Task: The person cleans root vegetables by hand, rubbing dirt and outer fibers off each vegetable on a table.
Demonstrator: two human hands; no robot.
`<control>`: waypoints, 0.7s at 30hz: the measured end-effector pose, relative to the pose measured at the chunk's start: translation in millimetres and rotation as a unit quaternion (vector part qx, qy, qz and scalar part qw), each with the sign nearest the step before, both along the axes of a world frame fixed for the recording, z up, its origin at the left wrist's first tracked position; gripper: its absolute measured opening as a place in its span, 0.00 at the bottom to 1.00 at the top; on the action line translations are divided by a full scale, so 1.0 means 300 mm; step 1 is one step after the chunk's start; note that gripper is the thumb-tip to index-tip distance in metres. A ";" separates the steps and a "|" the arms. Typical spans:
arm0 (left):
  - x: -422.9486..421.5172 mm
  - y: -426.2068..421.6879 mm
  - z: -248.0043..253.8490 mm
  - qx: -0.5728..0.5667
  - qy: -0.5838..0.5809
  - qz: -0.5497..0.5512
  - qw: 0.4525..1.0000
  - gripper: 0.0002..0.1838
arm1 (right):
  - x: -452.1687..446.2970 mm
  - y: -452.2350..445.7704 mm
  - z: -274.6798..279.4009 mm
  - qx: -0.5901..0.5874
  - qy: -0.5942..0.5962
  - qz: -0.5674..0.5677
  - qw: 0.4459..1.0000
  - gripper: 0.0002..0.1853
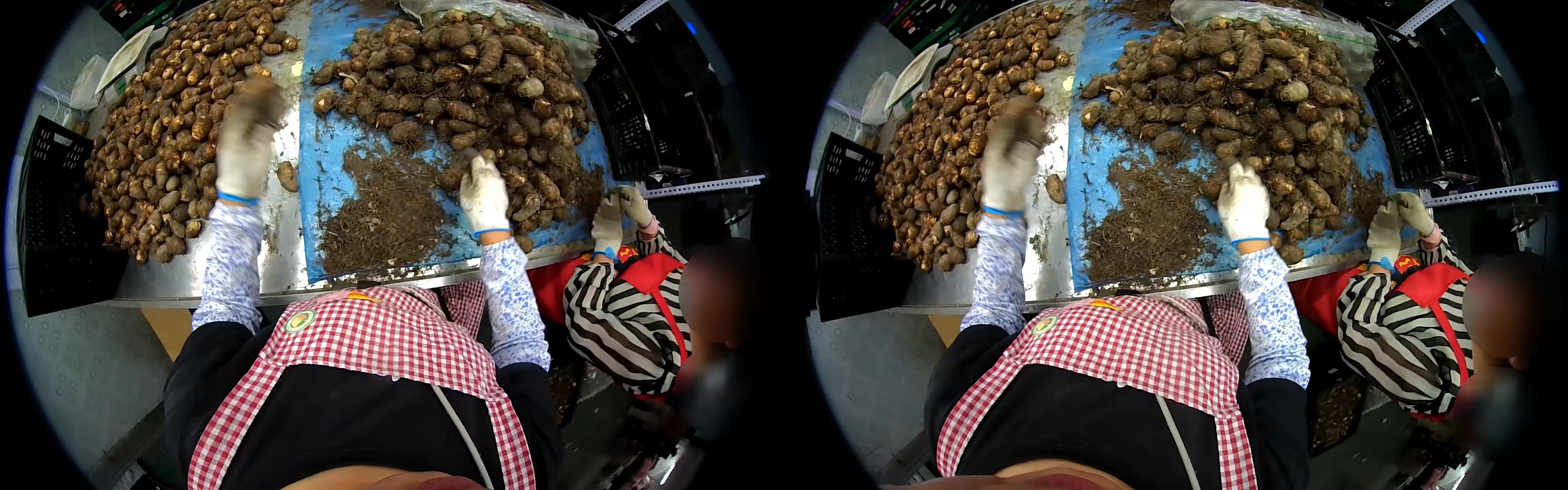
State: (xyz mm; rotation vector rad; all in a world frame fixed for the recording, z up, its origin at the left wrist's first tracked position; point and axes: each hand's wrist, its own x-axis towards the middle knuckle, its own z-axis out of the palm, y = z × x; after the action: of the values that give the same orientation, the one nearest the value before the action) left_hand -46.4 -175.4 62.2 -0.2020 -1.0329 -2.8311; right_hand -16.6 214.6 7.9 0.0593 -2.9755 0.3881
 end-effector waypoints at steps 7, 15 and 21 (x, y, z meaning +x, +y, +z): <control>-0.121 -0.104 -0.018 0.408 -0.100 -0.006 0.907 0.11 | -0.233 -0.006 -0.058 0.216 0.113 0.135 0.960 0.11; -0.018 0.310 -0.109 -0.120 -0.154 -0.112 0.974 0.21 | -0.263 0.005 -0.076 0.279 0.020 0.148 0.948 0.11; 0.035 0.465 -0.209 -0.294 -0.186 -0.165 0.923 0.28 | -0.172 -0.090 0.087 -0.080 -0.130 -0.013 0.988 0.18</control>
State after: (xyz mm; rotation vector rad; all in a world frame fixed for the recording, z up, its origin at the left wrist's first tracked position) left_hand -36.0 -35.8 -0.4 0.1369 -2.1058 -2.8020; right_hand -68.2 187.6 34.1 -0.0516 -3.1808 0.6792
